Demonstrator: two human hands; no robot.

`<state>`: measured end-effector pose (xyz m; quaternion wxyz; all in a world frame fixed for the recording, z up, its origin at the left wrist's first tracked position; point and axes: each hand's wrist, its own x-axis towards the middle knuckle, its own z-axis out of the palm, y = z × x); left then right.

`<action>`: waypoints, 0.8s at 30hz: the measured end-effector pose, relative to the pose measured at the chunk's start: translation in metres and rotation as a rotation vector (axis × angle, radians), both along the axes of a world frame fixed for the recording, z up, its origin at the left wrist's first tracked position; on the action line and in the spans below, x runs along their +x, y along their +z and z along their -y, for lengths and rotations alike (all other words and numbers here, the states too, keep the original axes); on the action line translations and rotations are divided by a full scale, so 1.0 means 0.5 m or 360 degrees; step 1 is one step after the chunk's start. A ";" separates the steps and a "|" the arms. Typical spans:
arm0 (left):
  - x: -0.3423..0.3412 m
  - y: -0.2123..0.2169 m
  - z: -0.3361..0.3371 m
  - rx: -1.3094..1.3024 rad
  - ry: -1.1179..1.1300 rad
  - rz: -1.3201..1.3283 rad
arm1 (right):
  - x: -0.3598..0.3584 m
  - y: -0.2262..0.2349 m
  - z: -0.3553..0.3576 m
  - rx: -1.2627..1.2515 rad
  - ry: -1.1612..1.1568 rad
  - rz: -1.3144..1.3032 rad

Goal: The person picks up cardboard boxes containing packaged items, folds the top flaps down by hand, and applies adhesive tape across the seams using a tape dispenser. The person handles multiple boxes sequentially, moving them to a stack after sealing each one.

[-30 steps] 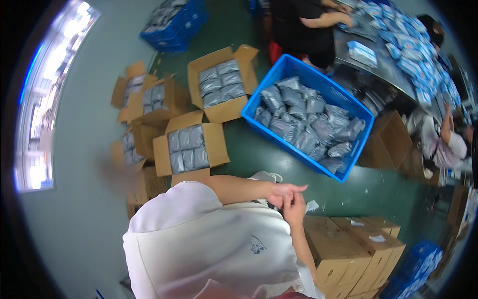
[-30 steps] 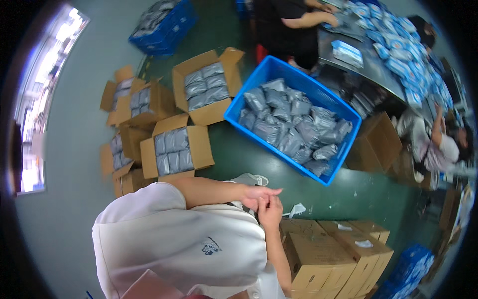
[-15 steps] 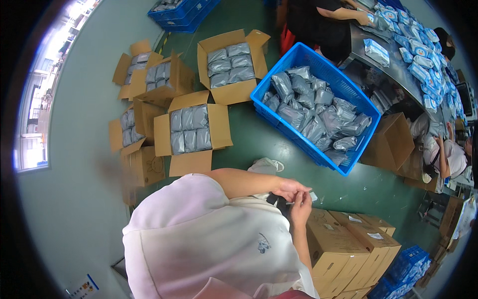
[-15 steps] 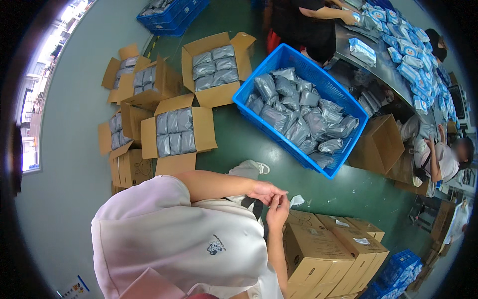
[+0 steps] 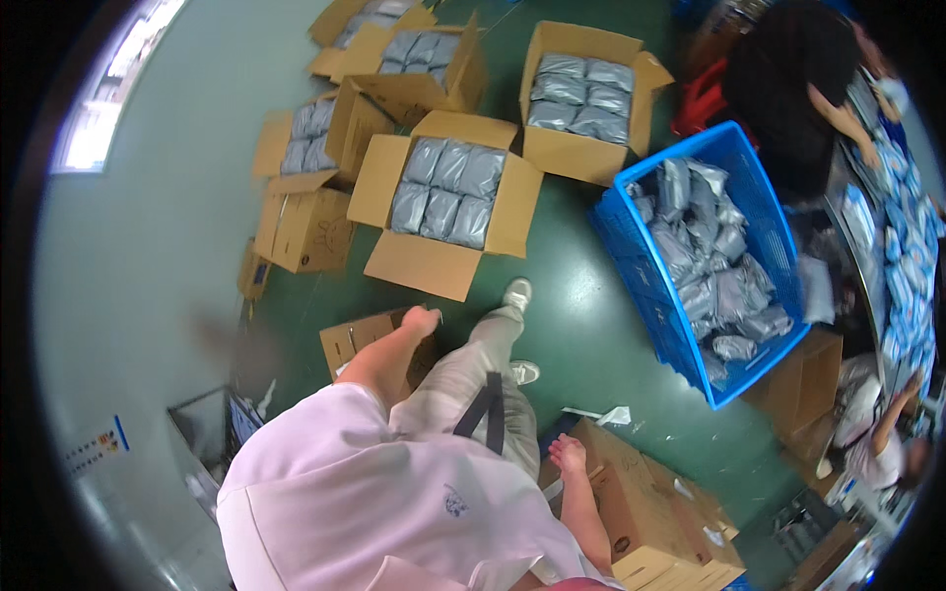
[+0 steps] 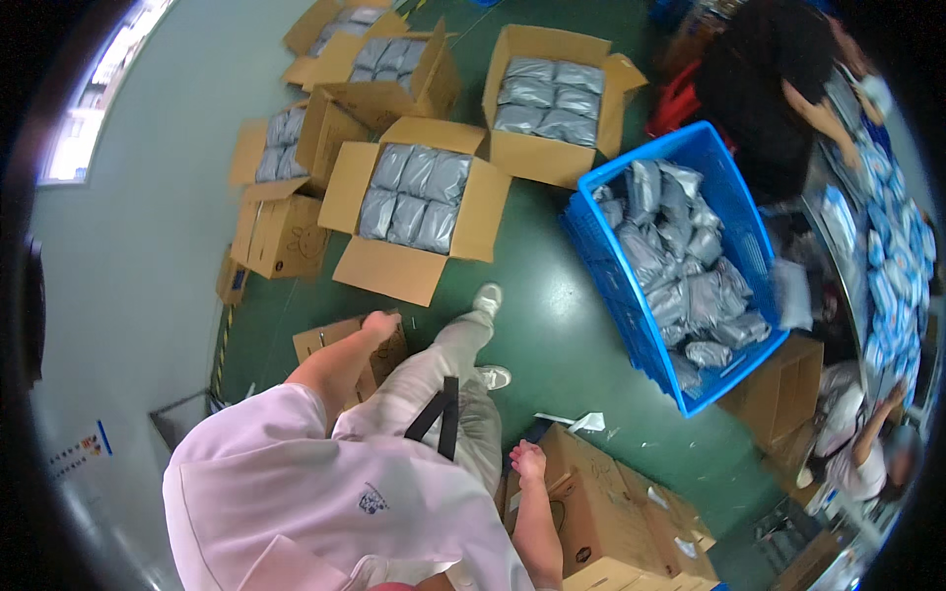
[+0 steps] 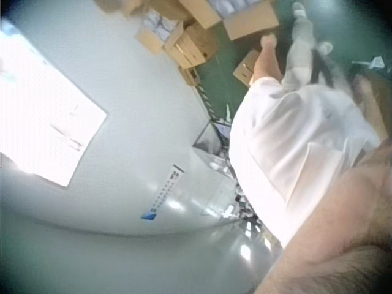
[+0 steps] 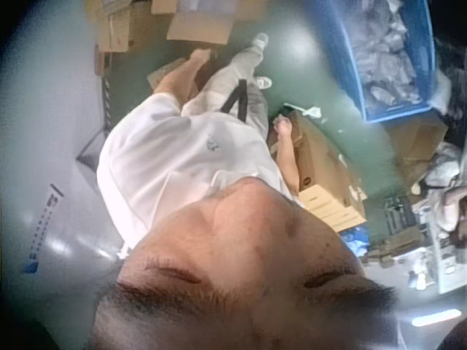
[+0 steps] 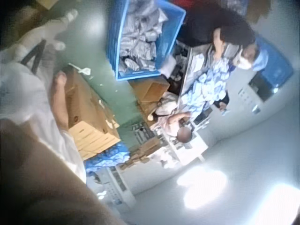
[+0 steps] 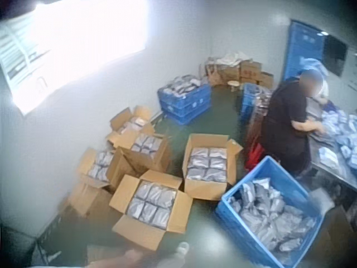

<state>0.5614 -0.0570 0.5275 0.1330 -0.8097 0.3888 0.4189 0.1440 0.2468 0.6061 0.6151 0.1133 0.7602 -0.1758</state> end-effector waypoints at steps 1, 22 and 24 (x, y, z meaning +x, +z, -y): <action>0.010 -0.005 0.007 0.0072 0.0328 -0.0047 | 0.000 -0.018 0.032 0.0060 0.0081 0.0008; 0.139 -0.111 0.344 -0.0413 0.1817 -0.0707 | 0.282 -0.759 0.994 -0.0071 -0.0047 0.0469; 0.226 -0.154 0.311 -0.0548 0.1886 -0.0678 | 0.334 -0.767 0.975 -0.0319 -0.0623 0.0630</action>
